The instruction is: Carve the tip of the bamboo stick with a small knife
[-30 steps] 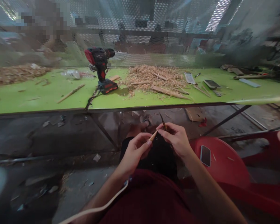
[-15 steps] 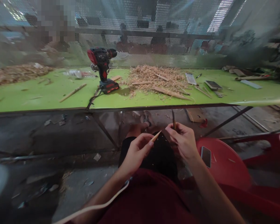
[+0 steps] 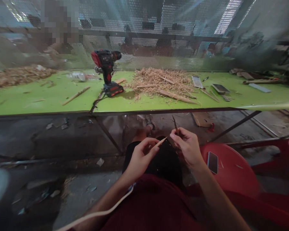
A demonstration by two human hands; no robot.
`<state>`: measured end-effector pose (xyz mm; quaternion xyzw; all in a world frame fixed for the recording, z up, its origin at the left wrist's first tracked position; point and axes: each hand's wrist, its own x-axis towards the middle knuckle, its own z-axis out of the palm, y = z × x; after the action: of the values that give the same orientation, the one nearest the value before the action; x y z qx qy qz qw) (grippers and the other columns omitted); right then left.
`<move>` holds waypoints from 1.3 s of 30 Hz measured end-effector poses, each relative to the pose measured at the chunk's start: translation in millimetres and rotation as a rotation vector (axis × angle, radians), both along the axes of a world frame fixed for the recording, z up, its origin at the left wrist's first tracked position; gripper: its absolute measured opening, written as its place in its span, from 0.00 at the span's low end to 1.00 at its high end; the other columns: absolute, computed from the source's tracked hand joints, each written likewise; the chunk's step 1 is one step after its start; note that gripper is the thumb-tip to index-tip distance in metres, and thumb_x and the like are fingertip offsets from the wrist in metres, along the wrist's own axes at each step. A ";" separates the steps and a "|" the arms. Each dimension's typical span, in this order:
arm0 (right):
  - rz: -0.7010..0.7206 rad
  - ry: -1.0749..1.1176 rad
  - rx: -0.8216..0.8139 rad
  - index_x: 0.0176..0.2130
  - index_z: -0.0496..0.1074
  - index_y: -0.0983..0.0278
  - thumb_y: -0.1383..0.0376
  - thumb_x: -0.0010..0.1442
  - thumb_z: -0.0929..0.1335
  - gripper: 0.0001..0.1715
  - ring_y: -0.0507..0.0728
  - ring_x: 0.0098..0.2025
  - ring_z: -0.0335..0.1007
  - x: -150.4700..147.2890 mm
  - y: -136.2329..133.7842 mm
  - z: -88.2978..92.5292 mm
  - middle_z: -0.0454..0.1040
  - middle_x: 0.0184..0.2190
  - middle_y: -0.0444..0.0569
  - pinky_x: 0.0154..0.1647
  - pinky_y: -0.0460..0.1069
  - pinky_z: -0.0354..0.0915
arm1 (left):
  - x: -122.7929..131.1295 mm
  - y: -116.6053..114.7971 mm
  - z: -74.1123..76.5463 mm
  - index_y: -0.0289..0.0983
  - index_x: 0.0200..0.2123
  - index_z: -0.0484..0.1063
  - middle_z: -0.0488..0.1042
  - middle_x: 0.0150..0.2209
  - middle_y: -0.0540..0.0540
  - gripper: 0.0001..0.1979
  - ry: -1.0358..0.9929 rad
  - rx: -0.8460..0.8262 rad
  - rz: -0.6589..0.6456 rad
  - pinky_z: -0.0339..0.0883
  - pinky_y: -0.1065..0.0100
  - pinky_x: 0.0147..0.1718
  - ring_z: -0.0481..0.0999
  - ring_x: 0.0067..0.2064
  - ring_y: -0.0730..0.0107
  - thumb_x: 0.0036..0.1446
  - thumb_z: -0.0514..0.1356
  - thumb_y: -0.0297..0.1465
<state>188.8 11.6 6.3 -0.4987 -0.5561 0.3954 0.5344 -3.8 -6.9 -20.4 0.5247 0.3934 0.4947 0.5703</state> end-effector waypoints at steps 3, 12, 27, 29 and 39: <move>0.017 -0.050 0.035 0.33 0.76 0.62 0.51 0.60 0.75 0.17 0.50 0.22 0.57 -1.7 1.1 -4.5 0.68 0.23 0.42 0.22 0.46 0.54 | -0.4 1.3 -2.8 0.36 0.43 0.80 0.79 0.40 0.44 0.10 0.038 0.022 0.003 0.64 0.69 0.40 0.75 0.41 0.66 0.61 0.68 0.35; -0.006 -0.129 0.072 0.31 0.77 0.63 0.55 0.61 0.74 0.14 0.51 0.25 0.63 1.7 -5.7 -10.7 0.70 0.23 0.43 0.27 0.46 0.60 | 0.9 0.8 -11.6 0.36 0.46 0.79 0.78 0.41 0.44 0.12 0.092 0.052 -0.069 0.64 0.66 0.41 0.73 0.41 0.66 0.63 0.66 0.37; -0.212 0.188 -0.092 0.32 0.75 0.65 0.51 0.53 0.80 0.22 0.46 0.22 0.50 27.9 -9.4 -33.1 0.61 0.23 0.39 0.21 0.44 0.45 | -5.4 12.9 -20.2 0.37 0.46 0.70 0.72 0.33 0.51 0.16 -0.046 -0.087 -0.048 0.57 0.73 0.23 0.67 0.27 0.75 0.65 0.63 0.44; -0.224 0.210 -0.124 0.32 0.75 0.65 0.50 0.51 0.80 0.23 0.46 0.22 0.50 33.5 -10.0 -39.5 0.61 0.23 0.40 0.20 0.43 0.44 | -4.0 13.7 -19.6 0.38 0.46 0.67 0.73 0.34 0.51 0.17 -0.116 -0.093 -0.059 0.58 0.73 0.22 0.68 0.25 0.76 0.66 0.62 0.45; 0.395 0.115 -0.511 0.41 0.73 0.64 0.44 0.61 0.73 0.27 0.46 0.18 0.45 40.3 -57.4 -62.3 0.71 0.20 0.44 0.20 0.45 0.38 | -10.6 15.7 -21.4 0.40 0.47 0.61 0.74 0.33 0.53 0.15 -0.194 -0.106 -0.072 0.54 0.75 0.21 0.67 0.24 0.79 0.66 0.63 0.40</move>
<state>229.1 -45.7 -56.0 -0.4762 -0.4938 0.6456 0.3357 -14.4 8.8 -41.7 0.4573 0.3429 0.5010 0.6499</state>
